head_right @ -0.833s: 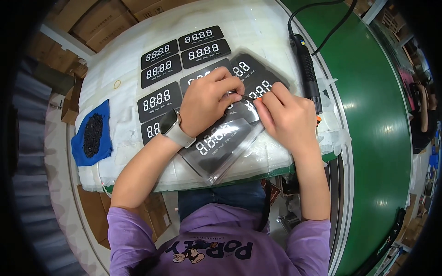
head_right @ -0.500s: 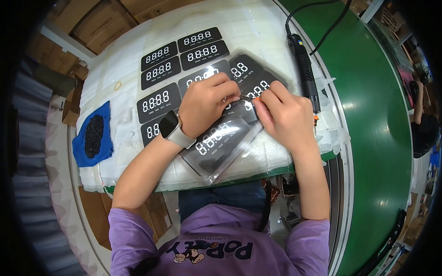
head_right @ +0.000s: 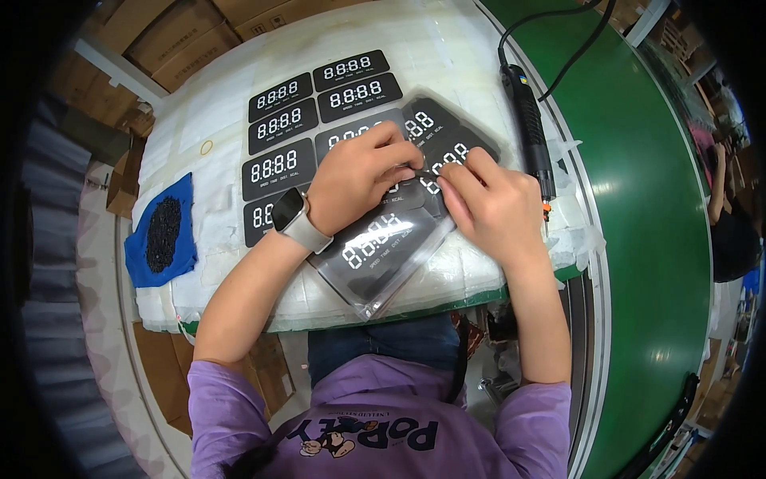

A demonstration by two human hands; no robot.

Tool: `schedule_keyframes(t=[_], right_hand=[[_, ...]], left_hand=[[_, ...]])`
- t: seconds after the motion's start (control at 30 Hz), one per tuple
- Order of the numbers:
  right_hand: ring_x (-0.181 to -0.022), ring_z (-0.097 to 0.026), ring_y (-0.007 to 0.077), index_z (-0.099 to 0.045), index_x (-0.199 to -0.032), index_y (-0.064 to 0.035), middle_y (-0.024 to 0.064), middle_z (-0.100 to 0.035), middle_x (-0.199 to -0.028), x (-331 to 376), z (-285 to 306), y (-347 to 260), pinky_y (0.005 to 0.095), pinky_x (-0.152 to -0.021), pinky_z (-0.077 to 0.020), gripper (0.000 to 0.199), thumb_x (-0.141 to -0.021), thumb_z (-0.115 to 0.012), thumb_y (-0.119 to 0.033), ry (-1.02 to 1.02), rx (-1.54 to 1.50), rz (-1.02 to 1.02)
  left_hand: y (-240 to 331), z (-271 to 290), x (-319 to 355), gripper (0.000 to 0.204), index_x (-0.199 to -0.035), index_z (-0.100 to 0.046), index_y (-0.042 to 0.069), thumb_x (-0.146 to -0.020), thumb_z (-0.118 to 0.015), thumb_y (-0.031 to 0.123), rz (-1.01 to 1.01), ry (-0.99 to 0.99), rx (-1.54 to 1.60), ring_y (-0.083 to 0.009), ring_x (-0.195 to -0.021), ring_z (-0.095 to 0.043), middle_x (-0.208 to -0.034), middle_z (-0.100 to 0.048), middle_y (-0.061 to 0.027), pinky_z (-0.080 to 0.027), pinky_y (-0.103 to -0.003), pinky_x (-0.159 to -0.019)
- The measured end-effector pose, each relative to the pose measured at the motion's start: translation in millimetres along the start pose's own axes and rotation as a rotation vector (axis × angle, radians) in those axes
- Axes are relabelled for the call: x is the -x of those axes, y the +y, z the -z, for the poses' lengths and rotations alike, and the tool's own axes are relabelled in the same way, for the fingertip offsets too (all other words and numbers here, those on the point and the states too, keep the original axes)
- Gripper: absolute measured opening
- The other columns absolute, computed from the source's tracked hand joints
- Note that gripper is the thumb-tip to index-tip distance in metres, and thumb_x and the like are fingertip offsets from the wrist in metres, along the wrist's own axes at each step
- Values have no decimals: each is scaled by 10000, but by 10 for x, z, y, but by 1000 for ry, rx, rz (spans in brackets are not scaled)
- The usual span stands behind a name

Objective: Assembling small electronic components into digital clock display panels at a factory workstation.

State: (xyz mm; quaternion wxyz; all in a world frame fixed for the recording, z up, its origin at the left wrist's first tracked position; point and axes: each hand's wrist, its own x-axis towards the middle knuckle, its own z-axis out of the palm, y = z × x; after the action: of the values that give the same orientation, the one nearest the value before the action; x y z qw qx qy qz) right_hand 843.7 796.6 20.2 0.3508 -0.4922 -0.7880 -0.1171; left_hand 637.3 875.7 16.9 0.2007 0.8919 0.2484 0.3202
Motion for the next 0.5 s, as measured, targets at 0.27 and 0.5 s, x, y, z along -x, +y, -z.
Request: schedule_keyframes(t=[0.27,0.5], right_hand=[[-550,-608,238,-733,-992,-121,39,-571,-796,-17,-12,-23,358,-491,-481,207,-788,-757,-96,-58,10,-9],[-647,-651,299,-738,-1155,-210,56,-603,-865,-79,20,-99,424,-582,-529,379,-799,-701,-90,-349,73,-141]], left_hand=[[-59,-7,4,115,-943,-621,49,-866,-706,59,-48,-4,-90,-331,-755,-626,-854,-584,-98,-505,-420,-647],[-15,160,21,119,-956,-577,16,-864,-654,21,-173,-107,-191,-339,-800,-637,-891,-582,-125,-522,-418,-668]])
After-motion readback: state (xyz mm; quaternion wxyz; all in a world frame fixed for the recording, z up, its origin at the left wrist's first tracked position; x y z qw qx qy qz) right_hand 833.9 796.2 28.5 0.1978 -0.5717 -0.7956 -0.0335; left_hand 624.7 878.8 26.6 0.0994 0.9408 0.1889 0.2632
